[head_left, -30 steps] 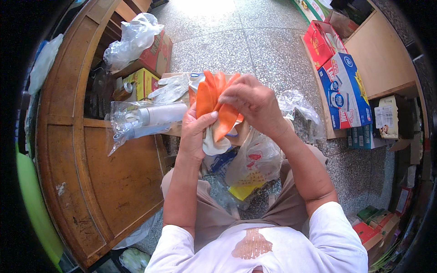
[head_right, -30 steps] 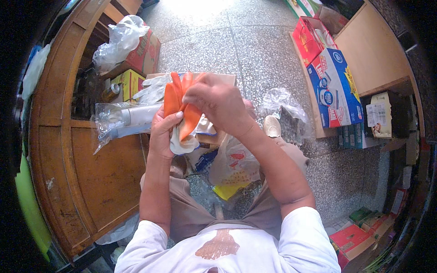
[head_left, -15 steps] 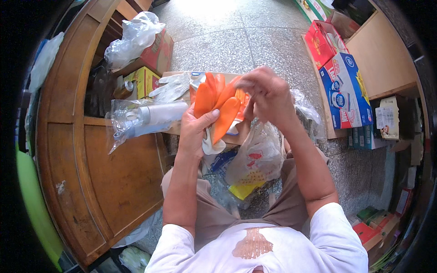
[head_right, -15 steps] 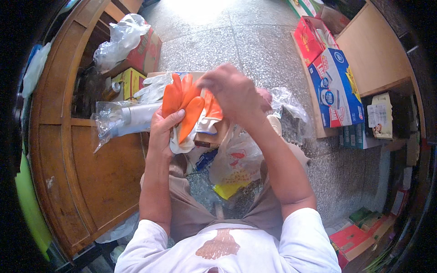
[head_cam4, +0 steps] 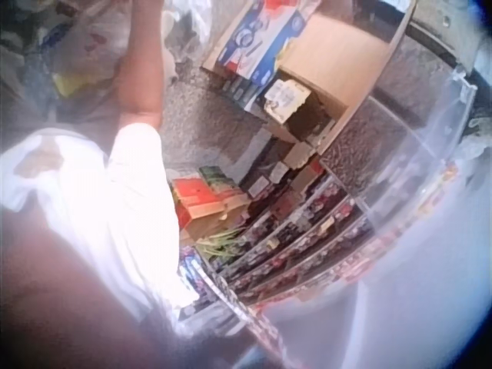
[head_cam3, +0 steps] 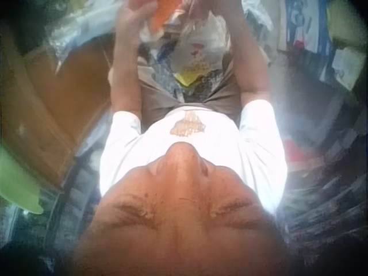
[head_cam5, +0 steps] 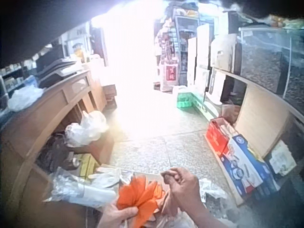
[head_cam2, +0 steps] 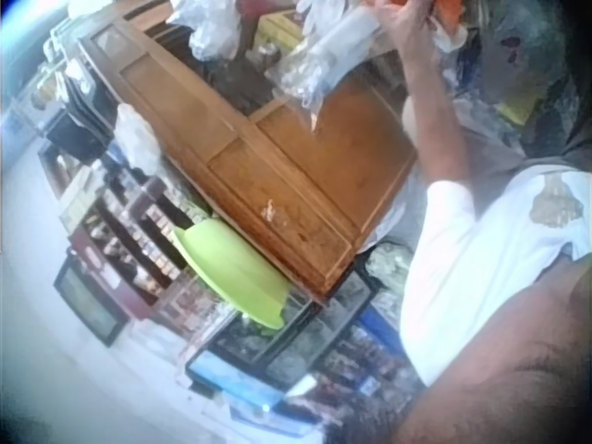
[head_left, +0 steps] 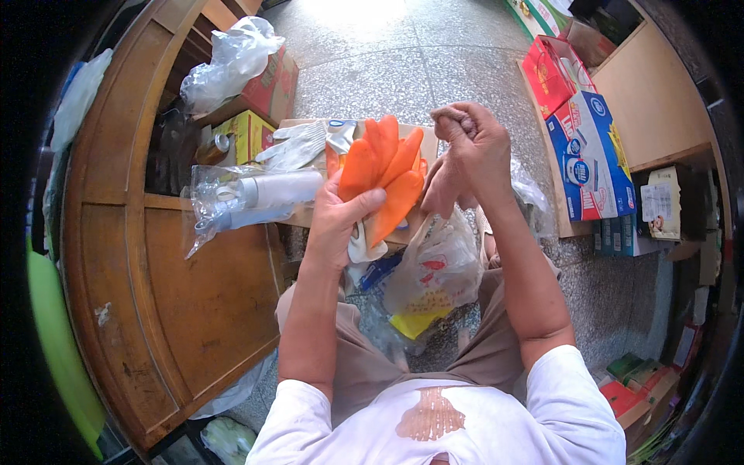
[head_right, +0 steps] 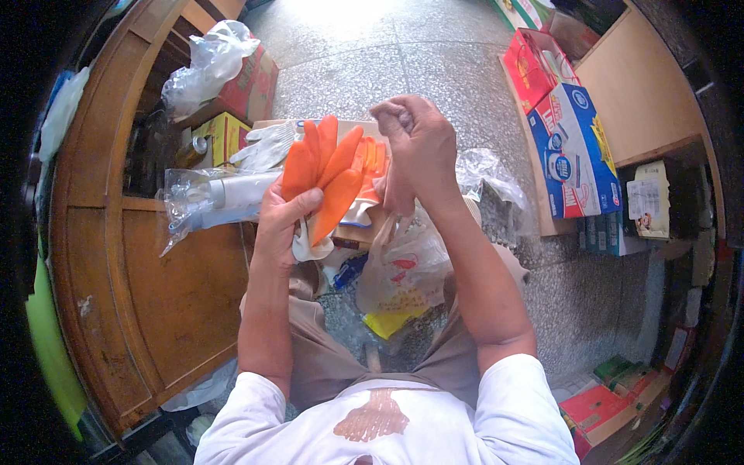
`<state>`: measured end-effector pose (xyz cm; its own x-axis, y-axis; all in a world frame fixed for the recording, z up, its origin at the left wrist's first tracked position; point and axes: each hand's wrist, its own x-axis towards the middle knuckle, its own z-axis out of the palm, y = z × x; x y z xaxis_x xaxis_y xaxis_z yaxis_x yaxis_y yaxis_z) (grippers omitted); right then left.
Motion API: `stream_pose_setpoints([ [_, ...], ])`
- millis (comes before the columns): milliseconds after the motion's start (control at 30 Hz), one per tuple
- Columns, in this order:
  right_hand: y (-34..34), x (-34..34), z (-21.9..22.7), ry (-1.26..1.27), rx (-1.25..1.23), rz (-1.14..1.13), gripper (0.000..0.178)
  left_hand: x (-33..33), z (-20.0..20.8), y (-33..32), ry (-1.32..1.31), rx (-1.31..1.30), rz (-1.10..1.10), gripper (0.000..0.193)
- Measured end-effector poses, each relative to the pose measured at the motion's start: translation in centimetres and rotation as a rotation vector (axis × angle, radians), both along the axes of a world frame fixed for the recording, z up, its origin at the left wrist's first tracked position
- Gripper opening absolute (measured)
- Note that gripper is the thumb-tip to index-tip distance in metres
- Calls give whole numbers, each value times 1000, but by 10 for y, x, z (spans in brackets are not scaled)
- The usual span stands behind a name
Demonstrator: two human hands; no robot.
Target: The person sits on the floor and wipes an orange rubber glove with a pink cloth. They repeatedly rub the cloth over the glove's surface, turning the glove to clean different areas.
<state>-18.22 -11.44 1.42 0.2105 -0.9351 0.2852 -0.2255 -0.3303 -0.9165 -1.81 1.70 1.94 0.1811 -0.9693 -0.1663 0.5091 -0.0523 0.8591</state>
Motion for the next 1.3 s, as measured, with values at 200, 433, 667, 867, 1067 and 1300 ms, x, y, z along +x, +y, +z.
stream_pose_setpoints([
  [200,18,9,10,-230,-59,237,14,-3,-11,-5,9,49,34,31],
  [433,24,13,7,146,-196,229,14,-4,-16,-4,-31,53,46,29],
  [667,32,11,1,257,-314,372,17,10,-21,-7,194,25,168,30],
  [867,33,12,1,303,-317,385,12,17,-25,-5,241,50,79,31],
  [1067,37,14,-2,297,-388,388,10,7,-22,-5,181,49,104,31],
  [1300,33,15,-6,420,-495,286,10,5,-29,-5,63,65,26,30],
])
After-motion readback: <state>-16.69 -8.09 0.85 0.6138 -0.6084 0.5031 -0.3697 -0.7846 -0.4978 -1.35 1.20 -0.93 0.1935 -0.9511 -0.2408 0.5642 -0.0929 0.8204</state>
